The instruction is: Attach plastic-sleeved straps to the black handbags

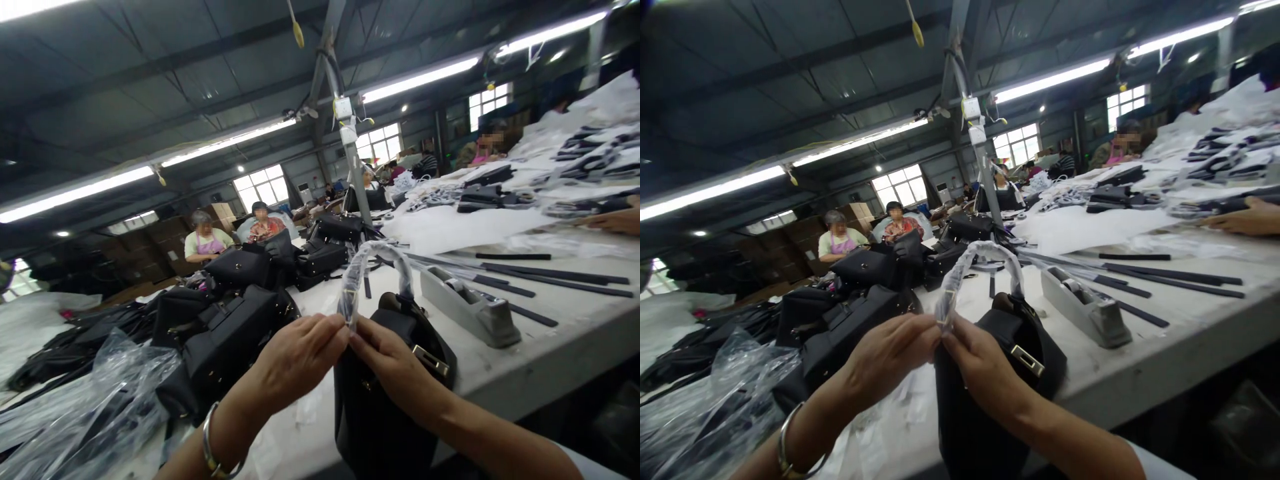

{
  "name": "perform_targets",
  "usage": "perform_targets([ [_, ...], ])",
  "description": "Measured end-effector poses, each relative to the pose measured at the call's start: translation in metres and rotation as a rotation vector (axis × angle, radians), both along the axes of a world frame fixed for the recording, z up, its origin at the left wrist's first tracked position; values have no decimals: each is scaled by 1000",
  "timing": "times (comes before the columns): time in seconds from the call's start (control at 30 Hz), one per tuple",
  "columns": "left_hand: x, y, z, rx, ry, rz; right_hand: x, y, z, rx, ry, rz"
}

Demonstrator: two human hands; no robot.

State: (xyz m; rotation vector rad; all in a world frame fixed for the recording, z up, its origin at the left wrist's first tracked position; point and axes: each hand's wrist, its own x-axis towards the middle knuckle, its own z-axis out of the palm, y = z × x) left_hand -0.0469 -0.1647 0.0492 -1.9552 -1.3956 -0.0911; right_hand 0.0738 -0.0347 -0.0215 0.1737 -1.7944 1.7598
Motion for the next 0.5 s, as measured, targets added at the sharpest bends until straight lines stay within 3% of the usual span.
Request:
perform_targets([
  [0.1,-2,-8,-13,-1,-72,-9,5,1,-1,-16,-9,-17],
  [0.27,-3,-16,-32,140,-193,68,18,-3,-7,222,-222,-58],
  [0.4,1,-19,-46,75,-291,66,21,-2,-9,299,-243,-72],
  [0.5,2,-19,-49,70,-614,124,23,2,-9,377,-257,-135],
])
